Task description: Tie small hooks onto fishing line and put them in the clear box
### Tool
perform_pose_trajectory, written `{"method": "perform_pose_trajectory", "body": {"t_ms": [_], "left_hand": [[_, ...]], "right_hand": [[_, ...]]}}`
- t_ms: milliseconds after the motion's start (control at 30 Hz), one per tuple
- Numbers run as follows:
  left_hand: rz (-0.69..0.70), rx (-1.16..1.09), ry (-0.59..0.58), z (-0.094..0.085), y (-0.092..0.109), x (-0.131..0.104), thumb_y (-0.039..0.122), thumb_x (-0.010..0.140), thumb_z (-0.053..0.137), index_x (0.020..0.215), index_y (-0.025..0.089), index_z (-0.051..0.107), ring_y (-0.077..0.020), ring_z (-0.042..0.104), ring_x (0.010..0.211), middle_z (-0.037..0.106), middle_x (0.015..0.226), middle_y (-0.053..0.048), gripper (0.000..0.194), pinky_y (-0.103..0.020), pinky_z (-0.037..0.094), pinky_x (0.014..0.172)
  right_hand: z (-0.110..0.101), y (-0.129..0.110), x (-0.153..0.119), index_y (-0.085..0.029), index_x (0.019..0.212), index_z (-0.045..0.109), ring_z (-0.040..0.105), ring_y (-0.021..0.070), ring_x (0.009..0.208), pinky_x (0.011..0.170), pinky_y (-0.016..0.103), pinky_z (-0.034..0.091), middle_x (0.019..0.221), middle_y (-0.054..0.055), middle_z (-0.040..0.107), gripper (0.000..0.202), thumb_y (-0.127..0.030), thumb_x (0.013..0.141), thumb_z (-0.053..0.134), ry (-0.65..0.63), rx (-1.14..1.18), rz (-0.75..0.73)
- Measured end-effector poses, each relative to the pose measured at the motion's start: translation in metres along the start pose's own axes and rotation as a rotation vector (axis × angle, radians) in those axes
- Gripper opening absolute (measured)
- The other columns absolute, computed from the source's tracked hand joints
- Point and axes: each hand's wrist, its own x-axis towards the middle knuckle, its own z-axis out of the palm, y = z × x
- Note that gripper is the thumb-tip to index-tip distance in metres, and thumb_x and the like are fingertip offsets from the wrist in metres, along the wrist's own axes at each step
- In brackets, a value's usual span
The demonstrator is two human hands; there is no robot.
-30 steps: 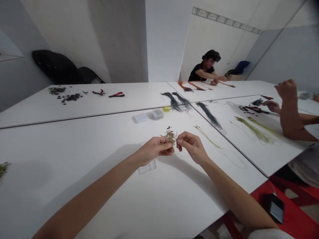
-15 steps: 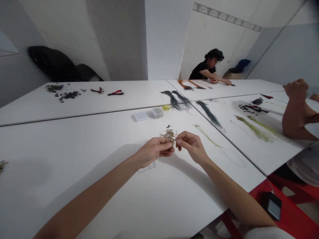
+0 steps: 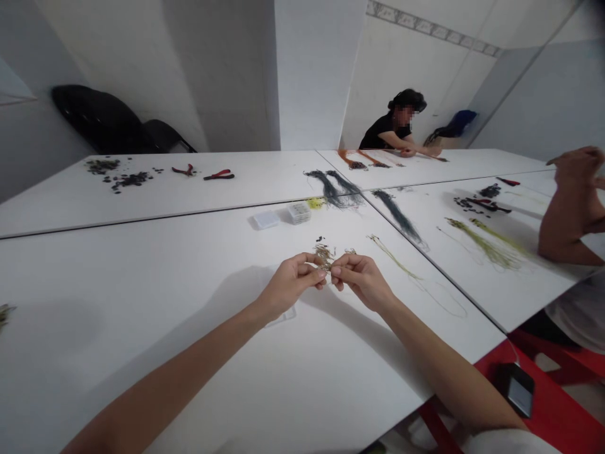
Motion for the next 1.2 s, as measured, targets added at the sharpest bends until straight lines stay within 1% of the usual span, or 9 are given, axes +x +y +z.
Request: {"method": "perform_pose_trajectory", "body": {"t_ms": [200, 367, 500, 567, 800, 933, 1033, 1100, 1200], "left_hand": [[0.09, 0.139, 0.03, 0.003, -0.004, -0.004, 0.036, 0.087, 0.063, 0.111, 0.019, 0.056, -0.0167, 0.063, 0.082, 0.068, 0.081, -0.001, 0.03, -0.033, 0.049, 0.083], [0.128, 0.321, 0.025, 0.004, 0.004, -0.007, 0.037, 0.089, 0.061, 0.109, 0.021, 0.06, -0.0192, 0.067, 0.091, 0.073, 0.088, -0.002, 0.026, -0.034, 0.049, 0.086], [0.186, 0.429, 0.083, 0.003, 0.012, -0.008, 0.033, 0.089, 0.058, 0.091, 0.02, 0.067, -0.017, 0.068, 0.086, 0.073, 0.087, -0.001, 0.016, -0.029, 0.05, 0.082], [0.191, 0.467, 0.099, 0.003, 0.013, -0.007, 0.03, 0.089, 0.056, 0.083, 0.02, 0.068, -0.0163, 0.068, 0.083, 0.073, 0.085, 0.0, 0.017, -0.028, 0.05, 0.08], [0.134, 0.595, 0.096, 0.001, 0.012, -0.007, 0.025, 0.087, 0.053, 0.074, 0.021, 0.069, -0.0147, 0.065, 0.075, 0.071, 0.076, 0.003, 0.021, -0.027, 0.047, 0.073], [0.158, 0.655, 0.104, 0.001, 0.011, -0.007, 0.024, 0.089, 0.051, 0.075, 0.022, 0.068, -0.0127, 0.06, 0.069, 0.07, 0.075, 0.005, 0.022, -0.025, 0.043, 0.063], [0.176, 0.701, 0.137, 0.002, 0.009, -0.007, 0.025, 0.089, 0.051, 0.079, 0.022, 0.067, -0.0125, 0.058, 0.066, 0.069, 0.076, 0.004, 0.02, -0.026, 0.038, 0.056], [0.208, 0.733, 0.15, 0.001, 0.007, -0.007, 0.025, 0.09, 0.05, 0.079, 0.022, 0.066, -0.0128, 0.058, 0.067, 0.068, 0.077, 0.004, 0.02, -0.026, 0.039, 0.058], [0.267, 0.806, 0.155, 0.002, 0.006, -0.007, 0.023, 0.09, 0.049, 0.078, 0.02, 0.064, -0.0135, 0.056, 0.067, 0.066, 0.076, 0.002, 0.02, -0.028, 0.039, 0.062]], "right_hand": [[0.005, 0.007, 0.001, -0.015, 0.076, 0.07, 0.058, 0.0128, 0.061, 0.059, 0.028, 0.045, 0.069, 0.004, 0.067, 0.015, -0.028, 0.077, 0.077, 0.0, 0.031, 0.012], [0.006, 0.011, 0.0, -0.016, 0.079, 0.07, 0.056, 0.0112, 0.06, 0.06, 0.027, 0.044, 0.071, 0.001, 0.065, 0.012, -0.027, 0.079, 0.075, 0.006, -0.01, -0.023], [0.007, 0.009, -0.001, -0.016, 0.08, 0.068, 0.06, 0.0121, 0.06, 0.061, 0.028, 0.047, 0.074, 0.002, 0.066, 0.012, -0.028, 0.082, 0.071, -0.021, -0.103, -0.051], [0.009, 0.008, -0.002, -0.016, 0.081, 0.067, 0.063, 0.0134, 0.058, 0.062, 0.029, 0.049, 0.073, 0.002, 0.067, 0.013, -0.028, 0.083, 0.07, -0.041, -0.128, -0.044], [0.011, 0.007, -0.004, -0.015, 0.084, 0.064, 0.069, 0.0167, 0.058, 0.061, 0.03, 0.052, 0.074, 0.005, 0.072, 0.015, -0.029, 0.083, 0.069, -0.022, -0.151, 0.028], [0.011, 0.007, -0.005, -0.015, 0.084, 0.064, 0.068, 0.0167, 0.06, 0.062, 0.03, 0.053, 0.072, 0.005, 0.07, 0.017, -0.031, 0.083, 0.069, -0.029, -0.134, 0.014], [0.011, 0.007, -0.005, -0.015, 0.085, 0.064, 0.067, 0.0154, 0.059, 0.063, 0.031, 0.053, 0.071, 0.002, 0.068, 0.018, -0.028, 0.078, 0.075, -0.015, -0.113, 0.012], [0.011, 0.007, -0.004, -0.016, 0.085, 0.064, 0.066, 0.0148, 0.057, 0.062, 0.031, 0.053, 0.07, 0.001, 0.067, 0.02, -0.028, 0.075, 0.076, 0.002, -0.111, 0.018], [0.012, 0.007, -0.004, -0.015, 0.082, 0.065, 0.065, 0.0142, 0.056, 0.061, 0.029, 0.052, 0.069, 0.001, 0.066, 0.018, -0.029, 0.077, 0.075, 0.018, -0.134, 0.032]]}}
